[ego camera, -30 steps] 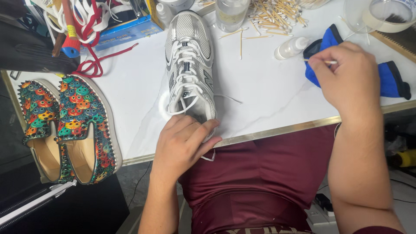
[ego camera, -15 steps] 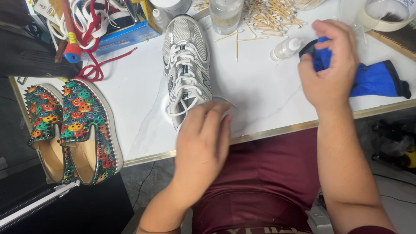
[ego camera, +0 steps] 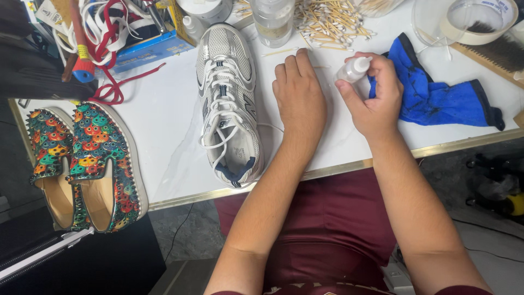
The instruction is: The person applies liquid adhesive to the detached sole edges of a white sneaker using a small wooden stick and presses the pieces together by hand.
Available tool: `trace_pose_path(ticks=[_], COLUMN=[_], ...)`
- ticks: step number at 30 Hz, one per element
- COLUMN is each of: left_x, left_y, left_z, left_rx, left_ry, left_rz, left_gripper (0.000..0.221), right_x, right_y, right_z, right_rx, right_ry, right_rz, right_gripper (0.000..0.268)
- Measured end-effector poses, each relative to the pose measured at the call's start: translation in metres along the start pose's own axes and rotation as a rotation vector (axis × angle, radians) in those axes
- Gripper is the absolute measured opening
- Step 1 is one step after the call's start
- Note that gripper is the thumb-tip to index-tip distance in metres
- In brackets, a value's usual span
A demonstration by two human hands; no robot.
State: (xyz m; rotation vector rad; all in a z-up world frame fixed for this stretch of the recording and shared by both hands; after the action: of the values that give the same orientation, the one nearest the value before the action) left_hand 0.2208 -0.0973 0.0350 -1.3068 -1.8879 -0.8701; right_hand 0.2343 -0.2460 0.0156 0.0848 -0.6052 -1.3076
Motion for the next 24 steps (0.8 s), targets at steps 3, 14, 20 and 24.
trace_pose_path(ticks=[3,14,20,24], left_x=[-0.004,0.009,0.009,0.017], left_y=[0.005,-0.018,-0.075,-0.103], left_z=[0.005,0.017,0.040,0.043], left_rx=[0.025,-0.019,0.283,0.474], left_ry=[0.053,-0.443,-1.351,-1.540], left_rz=[-0.001,0.016,0.216,0.316], left_gripper=[0.026,0.018,0.034,0.029], right_x=[0.002,0.006,0.005,0.010], right_y=[-0.003,-0.004,-0.001,-0.002], right_z=[-0.002,0.005,0.025,0.045], right_rx=[-0.009,0.006,0.128,0.190], right_ry=[0.041,0.237,-0.064,-0.164], right_rz=[-0.002,0.110,0.133,0.164], right_gripper=[0.038,0.045,0.048,0.049])
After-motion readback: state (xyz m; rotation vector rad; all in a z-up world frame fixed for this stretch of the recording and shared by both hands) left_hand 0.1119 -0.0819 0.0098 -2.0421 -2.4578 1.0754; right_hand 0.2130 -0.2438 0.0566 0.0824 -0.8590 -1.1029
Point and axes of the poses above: each hand's wrist, its own y-axis towards the middle knuckle, its own x-axis out of the back of the hand, z = x × y, the point moved 4 cm from there along y, towards the middle knuckle, and after that the axes turned 4 degrees about z, right-handed, at the moved point
